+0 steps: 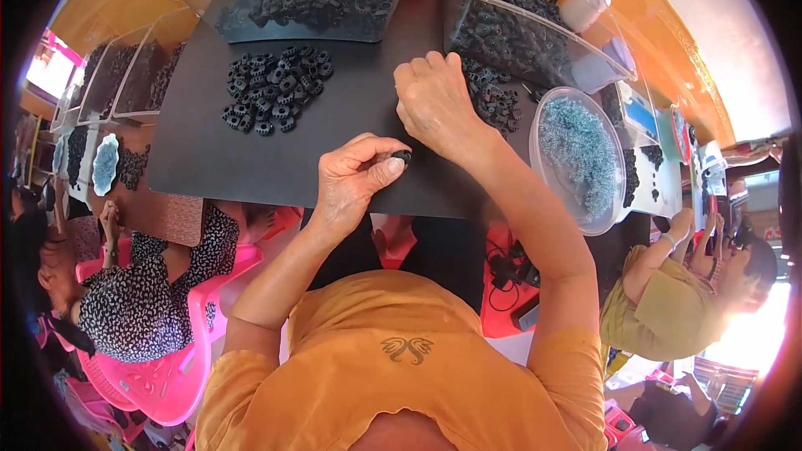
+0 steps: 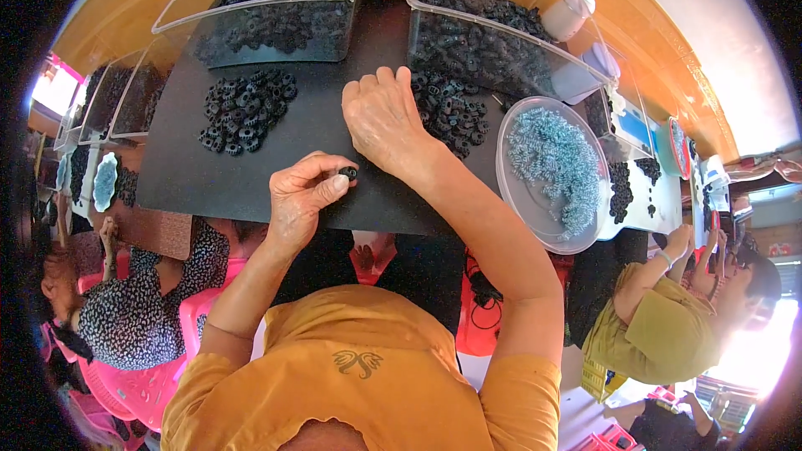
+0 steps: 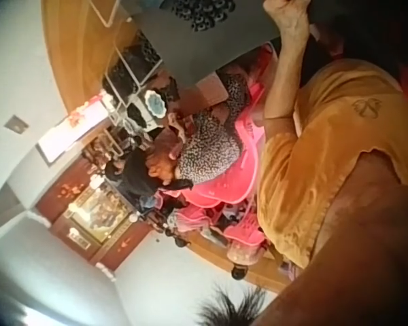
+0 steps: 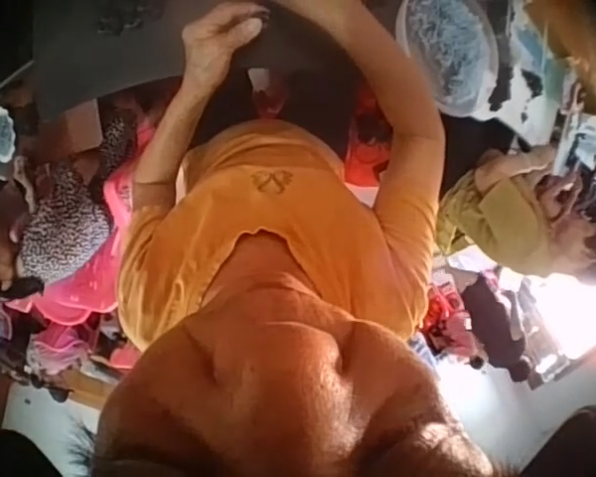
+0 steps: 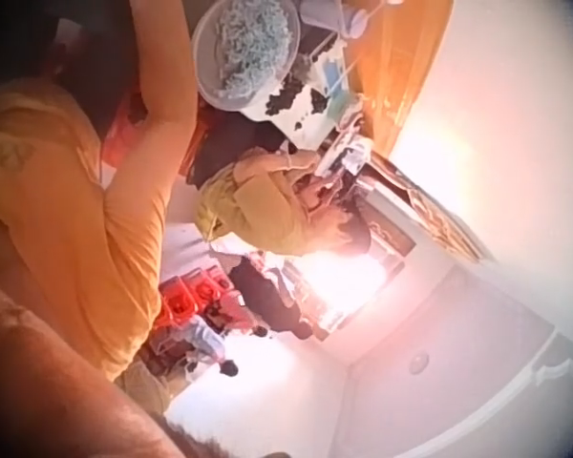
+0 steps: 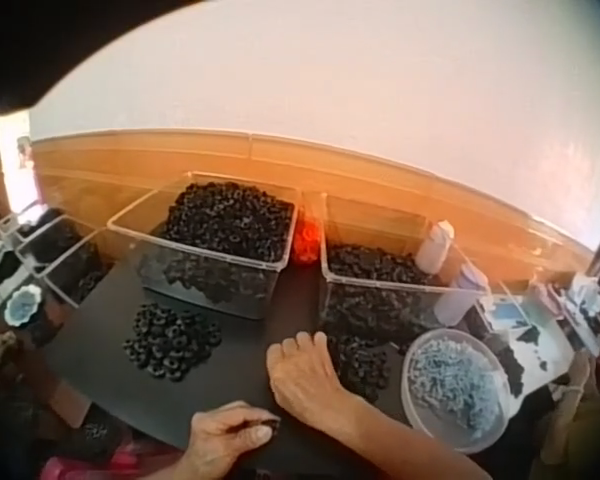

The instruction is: The worker is seen manually assembling small blue components into black plastic circular parts at a workshop table.

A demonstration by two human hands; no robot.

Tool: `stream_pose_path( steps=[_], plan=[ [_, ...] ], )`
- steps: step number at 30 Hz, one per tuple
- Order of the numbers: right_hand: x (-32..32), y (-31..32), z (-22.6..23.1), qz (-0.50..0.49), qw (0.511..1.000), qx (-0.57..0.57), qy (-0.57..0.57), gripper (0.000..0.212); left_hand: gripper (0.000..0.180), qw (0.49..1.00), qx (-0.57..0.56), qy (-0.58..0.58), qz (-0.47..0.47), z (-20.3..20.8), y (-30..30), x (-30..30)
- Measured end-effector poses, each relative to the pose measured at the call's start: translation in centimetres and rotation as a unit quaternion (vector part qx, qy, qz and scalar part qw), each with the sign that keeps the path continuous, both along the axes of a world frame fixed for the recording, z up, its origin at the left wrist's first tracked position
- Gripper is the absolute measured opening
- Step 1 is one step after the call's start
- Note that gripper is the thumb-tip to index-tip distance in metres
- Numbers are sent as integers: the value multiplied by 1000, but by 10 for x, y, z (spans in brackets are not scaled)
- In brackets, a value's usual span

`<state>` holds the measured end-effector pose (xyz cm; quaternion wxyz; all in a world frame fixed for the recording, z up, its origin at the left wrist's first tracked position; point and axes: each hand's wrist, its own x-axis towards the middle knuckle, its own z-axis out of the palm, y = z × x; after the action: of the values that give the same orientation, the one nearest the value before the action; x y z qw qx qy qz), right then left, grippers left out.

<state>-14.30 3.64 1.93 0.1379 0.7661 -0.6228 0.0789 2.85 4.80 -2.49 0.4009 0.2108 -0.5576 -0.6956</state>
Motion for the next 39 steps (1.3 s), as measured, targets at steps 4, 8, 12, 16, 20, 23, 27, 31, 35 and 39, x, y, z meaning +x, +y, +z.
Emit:
stream_pose_path(
  steps=[4,8,12,16,20,23,27,31,35,39],
  plan=[
    [-6,23,8,26,979,-65,-193,14,16,1000,-3,-13,1,4,0,1],
    [-3,58,24,-23,896,7,-443,15,15,1000,4,-16,-8,5,0,2],
    [-2,82,16,-45,807,56,-586,13,15,999,-7,-32,-22,6,0,1],
    [5,92,14,-31,762,54,-645,9,15,999,10,-27,-28,6,8,-1],
    [4,97,12,-42,731,91,-675,11,17,998,42,-25,-31,8,12,-1],
    [4,100,11,-43,736,92,-669,12,17,994,96,-22,-55,8,9,1],
    [11,101,16,-17,719,50,-693,8,17,984,160,25,-74,12,8,-1],
    [11,101,20,-32,732,50,-678,12,16,986,151,22,-71,9,12,-4],
    [12,101,19,-44,786,28,-617,10,16,988,140,13,-65,10,13,-3],
    [13,101,19,-48,797,35,-601,11,16,988,143,11,-64,10,13,-3]
  ],
)
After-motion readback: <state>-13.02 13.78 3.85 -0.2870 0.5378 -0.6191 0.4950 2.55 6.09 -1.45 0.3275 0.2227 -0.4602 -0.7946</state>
